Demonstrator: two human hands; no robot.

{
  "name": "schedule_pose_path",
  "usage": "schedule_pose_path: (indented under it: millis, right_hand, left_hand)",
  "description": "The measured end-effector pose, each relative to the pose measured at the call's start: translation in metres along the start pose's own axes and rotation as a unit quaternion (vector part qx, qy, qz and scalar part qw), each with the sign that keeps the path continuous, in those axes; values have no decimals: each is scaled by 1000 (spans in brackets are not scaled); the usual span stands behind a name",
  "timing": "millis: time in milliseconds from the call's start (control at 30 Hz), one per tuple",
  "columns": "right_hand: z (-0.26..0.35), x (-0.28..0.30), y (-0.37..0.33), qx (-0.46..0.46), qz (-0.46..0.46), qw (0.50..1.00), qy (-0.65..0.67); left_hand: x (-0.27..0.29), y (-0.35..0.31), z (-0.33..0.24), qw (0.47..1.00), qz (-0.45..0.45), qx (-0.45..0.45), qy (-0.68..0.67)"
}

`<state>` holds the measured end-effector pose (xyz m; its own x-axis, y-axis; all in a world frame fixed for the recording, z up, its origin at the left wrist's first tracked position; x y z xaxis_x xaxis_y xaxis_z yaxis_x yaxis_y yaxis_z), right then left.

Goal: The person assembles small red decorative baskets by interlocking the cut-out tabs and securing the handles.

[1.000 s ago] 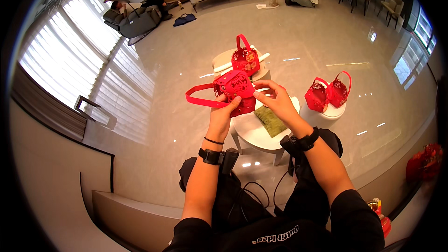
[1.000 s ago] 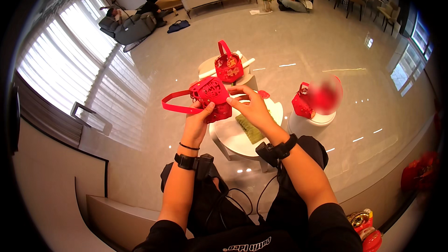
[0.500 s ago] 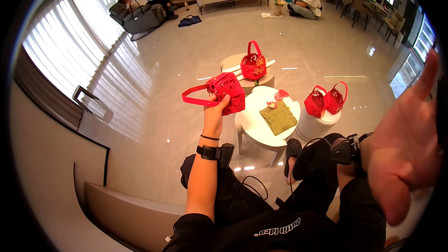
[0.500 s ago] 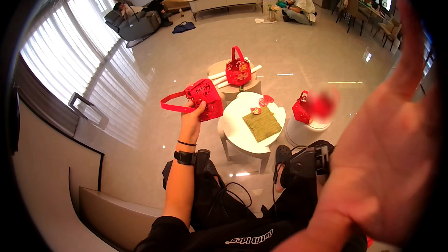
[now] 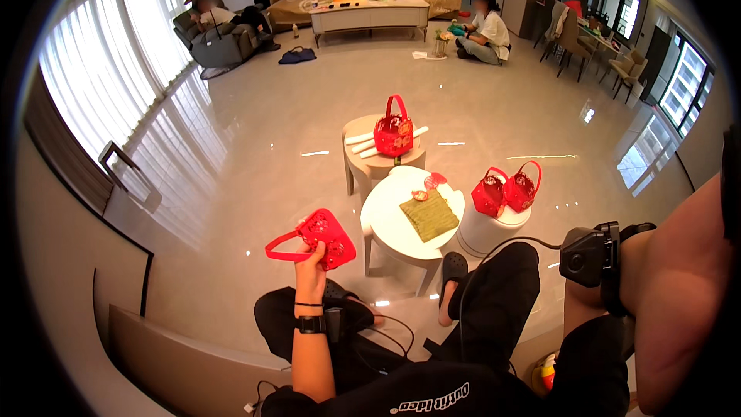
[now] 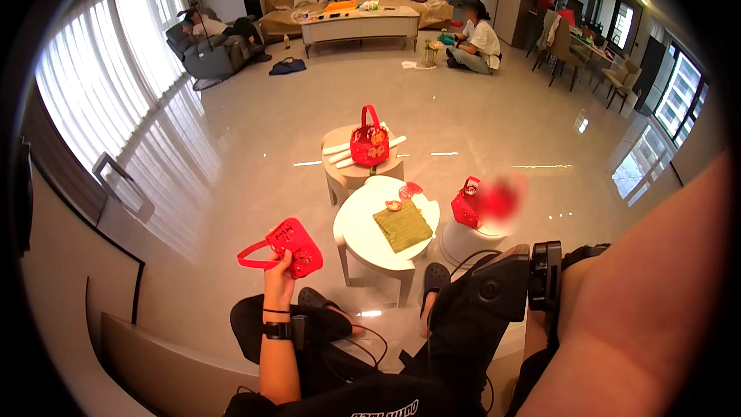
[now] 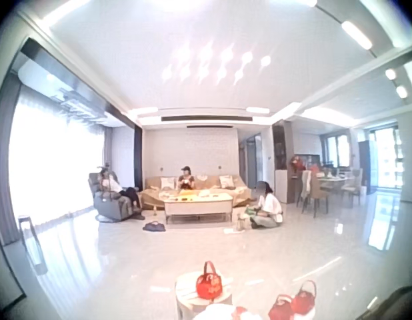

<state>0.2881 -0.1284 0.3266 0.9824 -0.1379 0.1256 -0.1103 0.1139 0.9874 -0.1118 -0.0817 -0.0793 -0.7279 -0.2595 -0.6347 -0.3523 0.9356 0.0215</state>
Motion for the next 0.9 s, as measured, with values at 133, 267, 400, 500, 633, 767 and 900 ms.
schedule_pose_path:
  millis: [133, 267, 400, 500, 633, 767, 900]
  right_hand:
    - [-5, 4, 5, -37, -13, 999, 26]
    - [-3, -15, 2, -85, -19, 986, 140]
    - [22, -72, -17, -146, 32, 906, 397]
    - [78, -150, -43, -143, 191, 709, 664]
    - [163, -188, -62, -89, 271, 333, 899]
    - [185, -177, -62, -205, 277, 106, 933]
    - [193, -182, -76, -238, 237, 49, 941]
  left_hand:
    - [33, -19, -17, 984, -11, -3, -179]
    - [68, -34, -26, 958, -89, -46, -270]
    - [76, -52, -15, 950, -91, -30, -299]
    - [116, -67, 7, 972, -57, -39, -226]
    - [86, -56, 43, 973, -22, 8, -229]
    - [90, -55, 52, 980, -1, 9, -199]
    - [82, -55, 54, 979, -6, 15, -201]
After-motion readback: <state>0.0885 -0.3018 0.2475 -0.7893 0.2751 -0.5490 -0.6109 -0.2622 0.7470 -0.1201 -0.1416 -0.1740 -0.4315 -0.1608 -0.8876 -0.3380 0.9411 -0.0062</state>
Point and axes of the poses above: each hand's wrist, its own y-axis towards the middle knuckle, its own x-axis out of the back of the hand, z = x × y, the point moved 6 cm from there along y, towards the middle knuckle, and after that the axes turned 1 degree about -x, right-handed, at the moved point
